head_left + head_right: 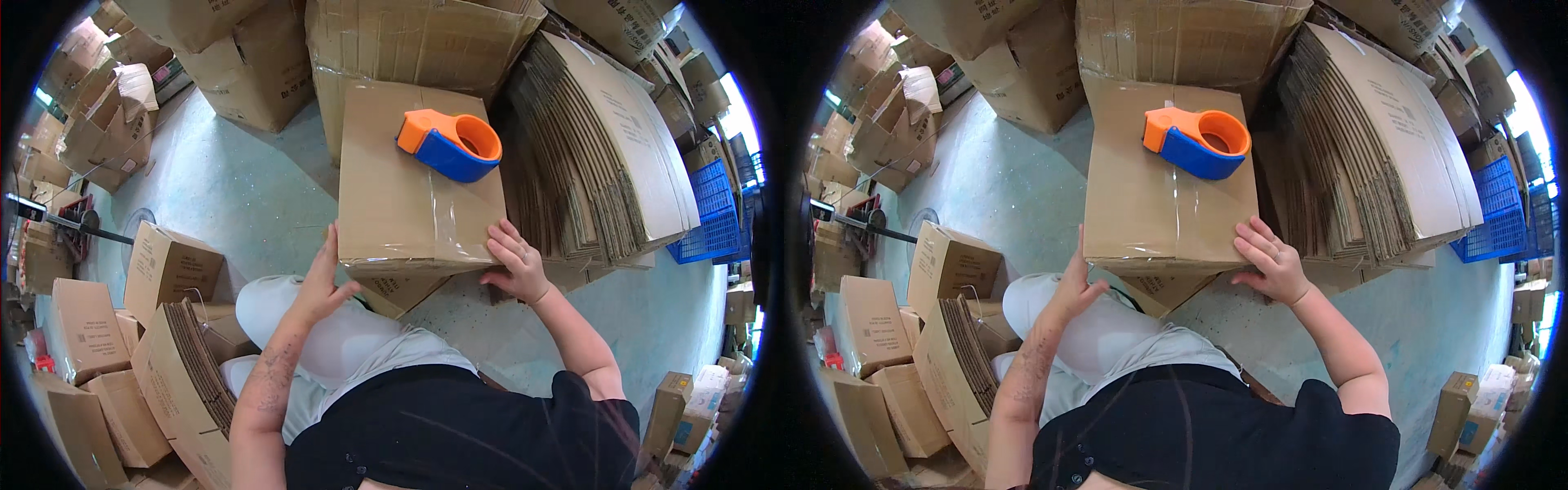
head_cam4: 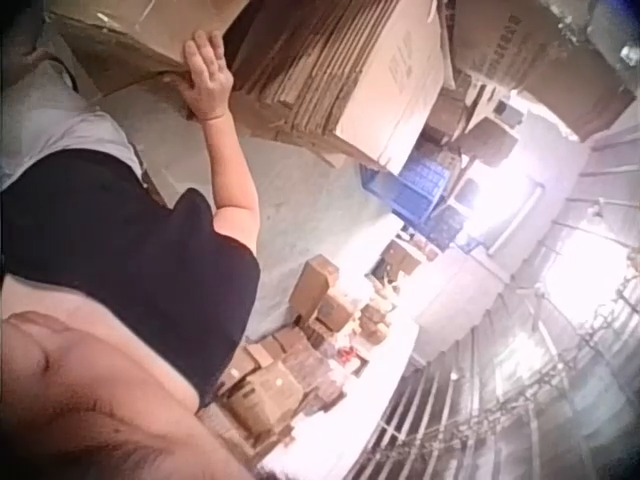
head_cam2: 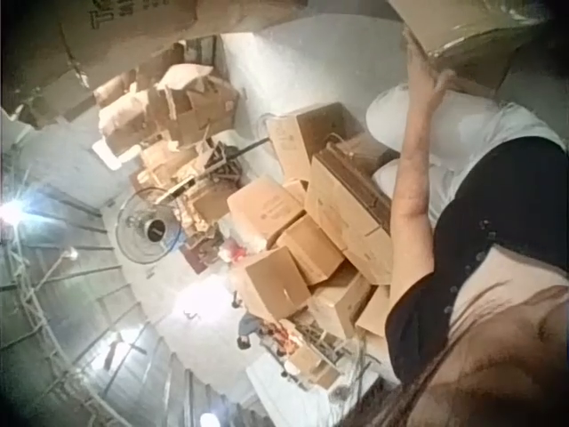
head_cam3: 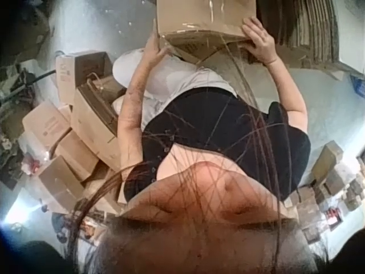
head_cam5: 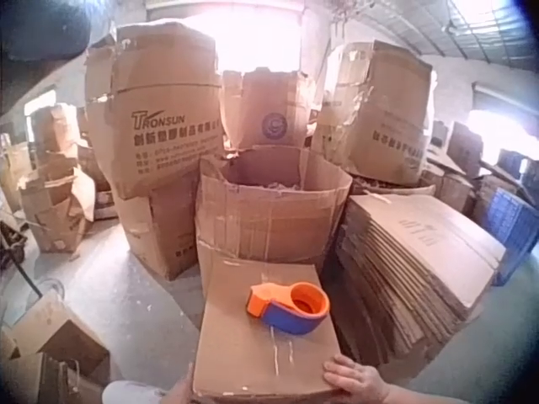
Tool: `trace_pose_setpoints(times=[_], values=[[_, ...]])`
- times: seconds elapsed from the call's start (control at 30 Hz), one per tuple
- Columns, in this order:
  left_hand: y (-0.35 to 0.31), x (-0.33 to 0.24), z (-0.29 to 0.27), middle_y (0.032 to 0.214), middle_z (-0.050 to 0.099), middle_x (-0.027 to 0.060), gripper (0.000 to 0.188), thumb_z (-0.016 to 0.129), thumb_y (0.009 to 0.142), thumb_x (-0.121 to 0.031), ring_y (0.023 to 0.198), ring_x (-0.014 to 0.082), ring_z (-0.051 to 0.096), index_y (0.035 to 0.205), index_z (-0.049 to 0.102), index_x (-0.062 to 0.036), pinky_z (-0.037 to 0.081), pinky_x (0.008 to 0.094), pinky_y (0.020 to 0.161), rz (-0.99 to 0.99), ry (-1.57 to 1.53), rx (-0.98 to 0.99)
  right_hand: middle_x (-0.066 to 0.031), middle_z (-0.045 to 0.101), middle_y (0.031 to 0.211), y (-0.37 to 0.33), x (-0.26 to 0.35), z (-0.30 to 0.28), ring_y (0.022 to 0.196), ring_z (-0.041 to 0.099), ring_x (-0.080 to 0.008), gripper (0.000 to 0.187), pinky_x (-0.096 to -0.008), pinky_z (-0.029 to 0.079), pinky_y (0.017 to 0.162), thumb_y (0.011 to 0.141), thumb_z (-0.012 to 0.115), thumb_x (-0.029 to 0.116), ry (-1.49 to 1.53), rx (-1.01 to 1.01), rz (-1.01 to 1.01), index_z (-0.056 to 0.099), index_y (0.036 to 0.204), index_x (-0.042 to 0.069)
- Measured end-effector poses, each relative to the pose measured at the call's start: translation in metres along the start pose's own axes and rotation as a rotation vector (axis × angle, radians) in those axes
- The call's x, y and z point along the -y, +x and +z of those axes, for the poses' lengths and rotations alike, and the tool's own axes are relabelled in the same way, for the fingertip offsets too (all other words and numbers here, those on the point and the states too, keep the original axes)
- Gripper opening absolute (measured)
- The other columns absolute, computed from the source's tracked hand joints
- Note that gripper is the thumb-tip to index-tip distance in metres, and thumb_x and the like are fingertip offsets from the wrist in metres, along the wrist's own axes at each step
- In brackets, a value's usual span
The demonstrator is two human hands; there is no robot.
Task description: The person assembles cardboard boxes and seals them with packing tape using a tape dispenser.
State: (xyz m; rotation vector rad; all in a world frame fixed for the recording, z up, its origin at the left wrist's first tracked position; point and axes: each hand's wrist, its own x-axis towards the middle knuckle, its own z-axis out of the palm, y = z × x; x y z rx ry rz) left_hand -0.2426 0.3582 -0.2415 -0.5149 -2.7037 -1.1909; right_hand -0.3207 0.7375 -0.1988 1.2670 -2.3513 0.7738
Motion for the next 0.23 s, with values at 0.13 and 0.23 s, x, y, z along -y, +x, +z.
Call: trace_pose_setpoints(times=[0.13,0.23], values=[[-0.004,0.005,0.018,0.157,0.022,0.0243,0.097,0.062,0.092,-0.040,0.141,0.0416,0.030,0.154,-0.001,0.0000,0.029,0.0427,0.114,-0.289,-0.216,0.021,-0.0112,0.059,0.134,0.005,0.001,-0.011,0.128,0.052,-0.0358,0.044,-0.0413,0.049,0.103,0.088,0.066,0.033,0.003,0.053,0.018,0.061,0.126,0.010],[0.011,-0.016,0.005,0.161,0.016,0.0179,0.092,0.057,0.095,-0.044,0.145,0.0383,0.025,0.156,-0.006,-0.0152,0.021,0.0425,0.119,-0.760,-0.167,0.360,-0.0119,0.059,0.134,0.004,0.000,-0.015,0.129,0.051,-0.0348,0.036,-0.0412,0.047,0.105,0.100,0.051,0.032,0.073,0.054,0.042,0.061,0.128,0.011]])
